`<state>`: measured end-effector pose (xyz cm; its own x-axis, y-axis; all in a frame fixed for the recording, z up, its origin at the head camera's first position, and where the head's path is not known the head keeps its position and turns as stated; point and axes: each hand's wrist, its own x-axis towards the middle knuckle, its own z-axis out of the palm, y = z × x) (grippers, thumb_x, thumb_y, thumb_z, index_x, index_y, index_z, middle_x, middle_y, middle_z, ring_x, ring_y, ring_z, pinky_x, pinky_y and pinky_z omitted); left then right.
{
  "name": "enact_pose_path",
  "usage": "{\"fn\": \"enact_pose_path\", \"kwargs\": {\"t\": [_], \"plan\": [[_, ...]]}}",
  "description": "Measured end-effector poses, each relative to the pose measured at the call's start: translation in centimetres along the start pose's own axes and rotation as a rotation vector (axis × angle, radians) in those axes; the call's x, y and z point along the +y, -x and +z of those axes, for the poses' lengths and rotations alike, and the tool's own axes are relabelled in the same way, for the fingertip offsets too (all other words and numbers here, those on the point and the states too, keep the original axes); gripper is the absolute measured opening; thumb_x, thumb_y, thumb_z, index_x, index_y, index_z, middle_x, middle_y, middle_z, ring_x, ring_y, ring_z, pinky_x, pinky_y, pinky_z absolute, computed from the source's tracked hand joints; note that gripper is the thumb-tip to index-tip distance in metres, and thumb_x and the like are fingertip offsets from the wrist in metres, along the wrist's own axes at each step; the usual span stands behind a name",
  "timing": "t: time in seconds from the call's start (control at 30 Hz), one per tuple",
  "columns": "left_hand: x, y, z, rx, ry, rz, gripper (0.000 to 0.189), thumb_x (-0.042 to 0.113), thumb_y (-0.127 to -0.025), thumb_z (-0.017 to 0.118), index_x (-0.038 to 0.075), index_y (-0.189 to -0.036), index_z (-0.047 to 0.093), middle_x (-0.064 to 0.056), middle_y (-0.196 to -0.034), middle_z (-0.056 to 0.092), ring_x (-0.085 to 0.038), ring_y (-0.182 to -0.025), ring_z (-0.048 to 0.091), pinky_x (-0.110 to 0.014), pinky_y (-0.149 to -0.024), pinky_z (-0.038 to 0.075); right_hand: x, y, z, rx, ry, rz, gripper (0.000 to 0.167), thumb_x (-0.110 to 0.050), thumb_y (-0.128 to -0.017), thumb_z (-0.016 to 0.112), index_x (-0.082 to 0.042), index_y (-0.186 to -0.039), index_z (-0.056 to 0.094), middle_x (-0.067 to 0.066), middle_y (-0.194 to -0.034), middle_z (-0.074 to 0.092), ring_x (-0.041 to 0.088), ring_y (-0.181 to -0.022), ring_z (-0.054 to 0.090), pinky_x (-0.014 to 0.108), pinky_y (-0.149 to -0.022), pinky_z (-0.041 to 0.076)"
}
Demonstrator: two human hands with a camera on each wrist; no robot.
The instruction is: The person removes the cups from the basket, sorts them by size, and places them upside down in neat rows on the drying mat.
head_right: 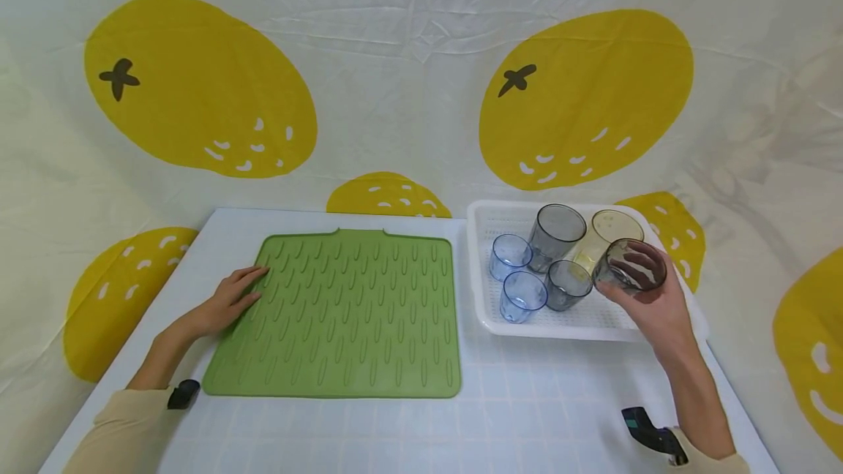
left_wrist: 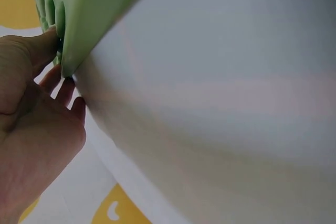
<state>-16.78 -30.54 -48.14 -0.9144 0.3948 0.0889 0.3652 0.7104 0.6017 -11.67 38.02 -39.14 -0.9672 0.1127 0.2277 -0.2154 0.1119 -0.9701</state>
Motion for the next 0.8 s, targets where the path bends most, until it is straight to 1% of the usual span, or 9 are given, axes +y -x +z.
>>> {"fn": "enact_pose_path", "kwargs": {"t": [0.07,0.17,0.23,0.3,0.4,0.47,0.57,0.67,0.8], "plan": [[0.0,-0.1,-0.1,-0.003,-0.004,0.001,0.047,-0.002,-0.105,0.053,-0.018,-0.146,0.038,-0.042,-0.147,0.033,-0.058,-0.135,0.031,-0.07,-0.105,0.026,-0.3,0.0,0.6,-0.01,-0.013,-0.009,0.073,0.012,-0.093,0.068,-0.019,-0.153,0.041,-0.004,-0.138,0.049,0.001,-0.116,0.058,0.01,-0.086,0.051],[-0.1,-0.2,-0.3,-0.003,-0.003,0.006,0.047,-0.001,-0.104,0.054,-0.017,-0.146,0.039,-0.041,-0.147,0.034,-0.058,-0.133,0.033,-0.07,-0.104,0.027,-0.7,-0.1,1.6,-0.021,-0.001,-0.027,0.073,0.013,-0.092,0.068,-0.017,-0.153,0.041,-0.001,-0.139,0.048,0.003,-0.118,0.058,0.01,-0.087,0.05],[-0.5,-0.3,-0.3,0.012,-0.01,0.032,0.047,0.001,-0.104,0.055,-0.016,-0.146,0.04,-0.04,-0.145,0.036,-0.057,-0.131,0.034,-0.068,-0.102,0.029,-0.9,-0.2,2.2,-0.029,0.009,-0.039,0.073,0.013,-0.092,0.068,-0.016,-0.153,0.042,-0.001,-0.14,0.048,0.004,-0.119,0.057,0.01,-0.088,0.05],[-1.1,-0.3,-0.1,0.031,-0.036,0.063,0.046,0.005,-0.106,0.054,-0.014,-0.145,0.042,-0.039,-0.144,0.038,-0.055,-0.128,0.036,-0.064,-0.099,0.032,-1.1,-0.2,2.9,-0.034,0.025,-0.053,0.075,0.013,-0.091,0.069,-0.017,-0.154,0.041,-0.001,-0.141,0.047,0.004,-0.12,0.055,0.01,-0.089,0.049],[-1.4,-0.4,0.2,0.056,-0.042,0.103,0.045,0.005,-0.105,0.055,-0.014,-0.144,0.042,-0.04,-0.141,0.039,-0.055,-0.125,0.037,-0.063,-0.096,0.032,-1.4,-0.2,3.8,-0.046,0.04,-0.074,0.076,0.012,-0.091,0.07,-0.018,-0.155,0.041,-0.002,-0.141,0.048,0.004,-0.122,0.055,0.01,-0.089,0.049],[-1.2,-0.3,0.1,0.055,-0.039,0.096,0.046,0.005,-0.105,0.055,-0.014,-0.144,0.043,-0.04,-0.14,0.039,-0.055,-0.125,0.037,-0.063,-0.096,0.032,-1.6,-0.1,4.5,-0.054,0.056,-0.083,0.077,0.012,-0.091,0.07,-0.018,-0.155,0.04,-0.002,-0.141,0.049,0.004,-0.122,0.055,0.01,-0.089,0.049],[-0.6,-0.3,-0.2,0.031,0.002,0.057,0.047,0.002,-0.104,0.056,-0.016,-0.145,0.042,-0.041,-0.142,0.038,-0.057,-0.128,0.035,-0.068,-0.099,0.031,-1.8,0.0,5.6,-0.072,0.072,-0.09,0.077,0.011,-0.091,0.071,-0.017,-0.155,0.04,-0.003,-0.14,0.05,0.004,-0.123,0.055,0.01,-0.09,0.049],[-0.3,-0.3,-0.5,-0.001,0.014,0.015,0.047,0.001,-0.104,0.056,-0.015,-0.146,0.041,-0.041,-0.145,0.036,-0.058,-0.131,0.034,-0.071,-0.101,0.029,-2.1,0.1,6.7,-0.094,0.068,-0.091,0.075,0.011,-0.091,0.071,-0.016,-0.154,0.04,-0.002,-0.138,0.05,0.005,-0.123,0.055,0.011,-0.091,0.049],[-0.1,-0.3,-0.9,-0.025,0.002,0.0,0.048,0.0,-0.103,0.058,-0.016,-0.145,0.042,-0.041,-0.145,0.037,-0.057,-0.132,0.034,-0.07,-0.103,0.03,-2.4,0.1,7.9,-0.111,0.037,-0.094,0.074,0.012,-0.09,0.071,-0.015,-0.153,0.041,0.001,-0.14,0.05,0.008,-0.125,0.055,0.011,-0.094,0.048]]}}
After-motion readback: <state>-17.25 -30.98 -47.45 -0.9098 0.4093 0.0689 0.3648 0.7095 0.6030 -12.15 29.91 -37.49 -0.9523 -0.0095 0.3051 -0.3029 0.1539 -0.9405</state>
